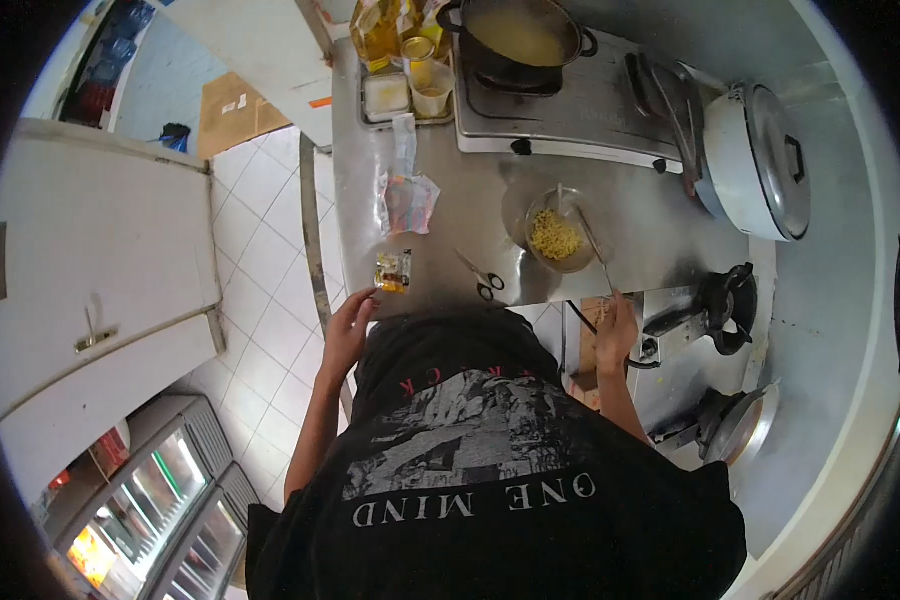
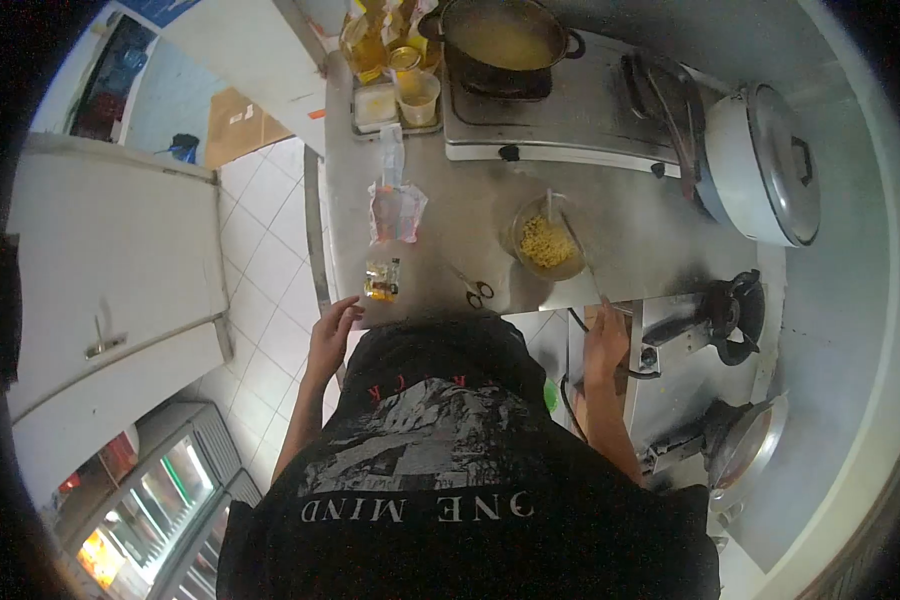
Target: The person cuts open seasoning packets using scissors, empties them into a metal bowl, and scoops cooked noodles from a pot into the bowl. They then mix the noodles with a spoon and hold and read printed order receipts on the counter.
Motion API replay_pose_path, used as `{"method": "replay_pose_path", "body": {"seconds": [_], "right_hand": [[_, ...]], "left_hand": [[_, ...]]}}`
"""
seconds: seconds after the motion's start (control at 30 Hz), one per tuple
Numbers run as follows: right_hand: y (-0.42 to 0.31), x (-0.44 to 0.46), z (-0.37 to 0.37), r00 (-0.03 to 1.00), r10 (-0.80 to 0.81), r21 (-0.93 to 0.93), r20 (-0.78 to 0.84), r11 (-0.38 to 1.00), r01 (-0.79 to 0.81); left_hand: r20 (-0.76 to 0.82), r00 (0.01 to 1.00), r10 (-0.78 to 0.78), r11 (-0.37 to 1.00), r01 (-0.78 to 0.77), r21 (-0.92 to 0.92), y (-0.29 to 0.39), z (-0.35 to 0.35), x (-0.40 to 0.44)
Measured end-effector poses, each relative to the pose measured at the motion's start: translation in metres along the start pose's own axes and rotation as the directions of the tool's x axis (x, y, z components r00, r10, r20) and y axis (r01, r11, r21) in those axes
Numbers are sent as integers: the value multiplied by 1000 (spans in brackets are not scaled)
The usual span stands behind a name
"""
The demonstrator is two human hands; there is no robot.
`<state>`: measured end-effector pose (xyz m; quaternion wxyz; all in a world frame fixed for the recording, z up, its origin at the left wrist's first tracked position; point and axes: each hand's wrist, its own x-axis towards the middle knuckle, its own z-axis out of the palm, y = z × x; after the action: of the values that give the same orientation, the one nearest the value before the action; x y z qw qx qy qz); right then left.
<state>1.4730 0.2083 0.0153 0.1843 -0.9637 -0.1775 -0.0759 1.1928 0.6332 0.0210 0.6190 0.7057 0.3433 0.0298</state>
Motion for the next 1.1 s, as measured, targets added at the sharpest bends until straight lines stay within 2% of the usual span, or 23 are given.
{"method": "replay_pose_path", "body": {"seconds": [0.13,0.27,0.33,0.4,0.5,0.6,0.63,0.7,0.8,0.83,0.9,1.0,1.07,1.1], "right_hand": [[-10,71,17,993,21,-39,-115,999,-25],[-17,198,68,991,57,-244,-122,966,-85],[-12,249,102,986,4,-198,-165,980,-37],[2,283,130,993,-51,-239,-107,971,25],[15,297,137,995,-98,-141,7,985,98],[12,266,109,970,-234,-72,-67,971,229],[5,254,102,952,-299,-21,64,954,301],[-15,229,97,851,-427,114,306,904,412],[-21,221,137,852,-457,141,255,889,435],[-20,227,139,825,-469,126,316,882,454],[-17,238,142,765,-478,96,431,867,488],[-8,242,139,795,-439,170,419,898,406],[1,239,133,815,-463,262,349,883,390],[5,236,128,827,-467,303,314,874,378]], "left_hand": [[4,1000,-20,1000,20,4,6,-15,8],[32,999,-15,998,13,54,8,-20,19],[43,999,-6,994,1,111,25,-18,23],[36,999,-19,992,14,124,43,-12,26],[15,1000,-25,993,23,117,60,8,34],[19,999,-36,994,34,105,61,46,42],[27,999,-41,993,38,109,58,63,45],[97,993,-67,994,58,97,62,100,51],[208,978,-27,991,-1,134,71,150,62],[246,969,-9,989,-29,147,73,164,66],[197,980,-11,996,-8,93,60,188,85],[157,986,-53,998,57,-22,27,214,164],[54,998,-36,999,35,23,54,233,225],[76,997,9,999,-6,-44,44,246,263]]}}
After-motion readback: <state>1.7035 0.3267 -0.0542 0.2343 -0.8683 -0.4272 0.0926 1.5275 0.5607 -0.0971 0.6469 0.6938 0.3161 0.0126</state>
